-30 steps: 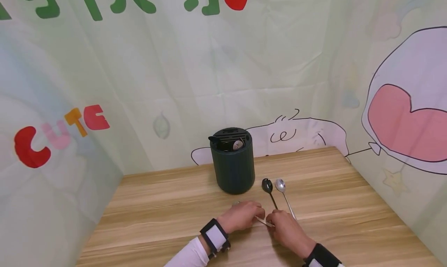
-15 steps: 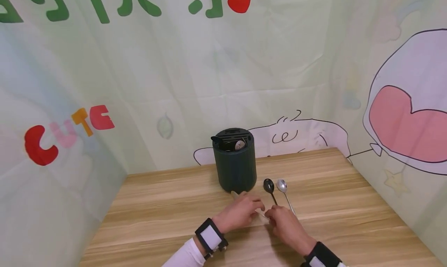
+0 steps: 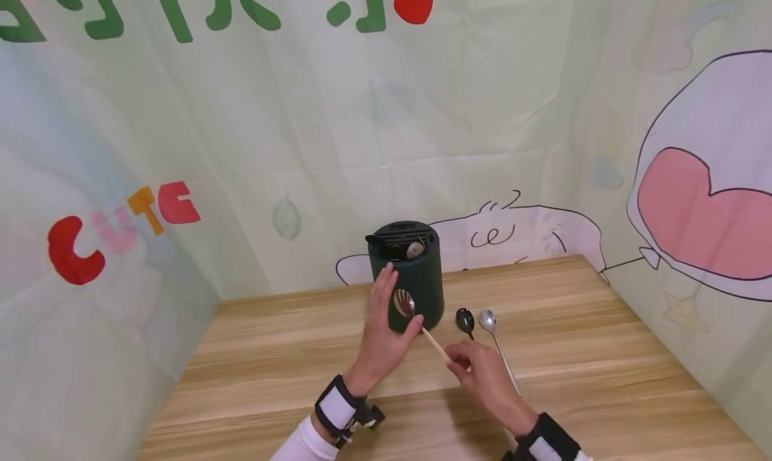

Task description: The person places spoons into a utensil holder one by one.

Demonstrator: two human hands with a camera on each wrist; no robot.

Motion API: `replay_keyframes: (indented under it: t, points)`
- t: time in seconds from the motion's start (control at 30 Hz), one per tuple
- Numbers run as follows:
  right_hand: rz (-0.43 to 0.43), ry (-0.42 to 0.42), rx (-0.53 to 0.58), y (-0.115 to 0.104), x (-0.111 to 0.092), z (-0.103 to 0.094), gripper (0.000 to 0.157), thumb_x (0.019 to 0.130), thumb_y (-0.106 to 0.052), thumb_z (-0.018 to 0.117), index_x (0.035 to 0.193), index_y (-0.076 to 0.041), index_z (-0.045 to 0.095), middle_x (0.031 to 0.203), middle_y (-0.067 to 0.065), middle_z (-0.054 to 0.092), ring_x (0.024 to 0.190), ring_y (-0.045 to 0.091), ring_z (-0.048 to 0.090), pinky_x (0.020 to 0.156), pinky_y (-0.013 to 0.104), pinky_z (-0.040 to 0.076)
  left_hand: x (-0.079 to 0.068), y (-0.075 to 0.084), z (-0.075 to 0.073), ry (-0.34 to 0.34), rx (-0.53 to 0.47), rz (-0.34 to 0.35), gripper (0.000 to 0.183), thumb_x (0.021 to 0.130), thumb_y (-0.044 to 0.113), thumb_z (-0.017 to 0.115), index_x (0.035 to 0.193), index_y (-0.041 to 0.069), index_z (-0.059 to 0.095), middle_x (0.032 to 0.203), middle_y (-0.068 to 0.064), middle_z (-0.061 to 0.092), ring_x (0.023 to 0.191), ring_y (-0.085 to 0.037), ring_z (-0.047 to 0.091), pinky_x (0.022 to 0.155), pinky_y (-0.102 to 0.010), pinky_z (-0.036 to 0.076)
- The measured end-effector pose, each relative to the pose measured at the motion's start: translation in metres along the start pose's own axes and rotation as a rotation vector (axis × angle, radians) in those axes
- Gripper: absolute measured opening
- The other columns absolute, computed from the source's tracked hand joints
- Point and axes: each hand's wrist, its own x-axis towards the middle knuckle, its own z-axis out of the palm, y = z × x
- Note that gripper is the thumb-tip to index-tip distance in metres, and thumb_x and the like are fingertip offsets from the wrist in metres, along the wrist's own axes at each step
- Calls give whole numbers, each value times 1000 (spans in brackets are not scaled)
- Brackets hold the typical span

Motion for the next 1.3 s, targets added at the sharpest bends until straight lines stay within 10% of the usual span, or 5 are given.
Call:
replay_keyframes:
  t: [0.2,0.37,0.7,1.3]
  points:
    - [97,16,151,-11,4,3,20,80,0,76,98,-8,74,88,-1,73,79,4,68,72,21,57,-5,2,-7,-12,-454,-409,66,100,18,56,155,12,22,161,-8,30,146,-26,36,114,-43,36]
    - [122,-10,267,-18,5,7,20,81,-2,76,101,-5,74,85,1,72,77,2,65,72,20,56,-11,1,-7,-155,-698,-537,43,106,16,41,147,3,39,145,-18,52,131,-31,55,104,-34,48]
    - [163,-47,400,-26,5,15,20,83,-4,75,102,-1,73,87,8,72,76,1,63,71,20,55,-21,-1,-7,-310,-769,-581,34,104,28,46,128,10,61,123,-9,70,117,-21,66,113,-44,39]
    - [203,-41,355,-39,15,18,15,84,-13,77,99,-13,72,92,1,72,86,9,68,80,24,57,-20,3,-20,-209,-592,-445,28,102,23,51,114,3,67,101,-18,72,94,-9,67,91,-25,52]
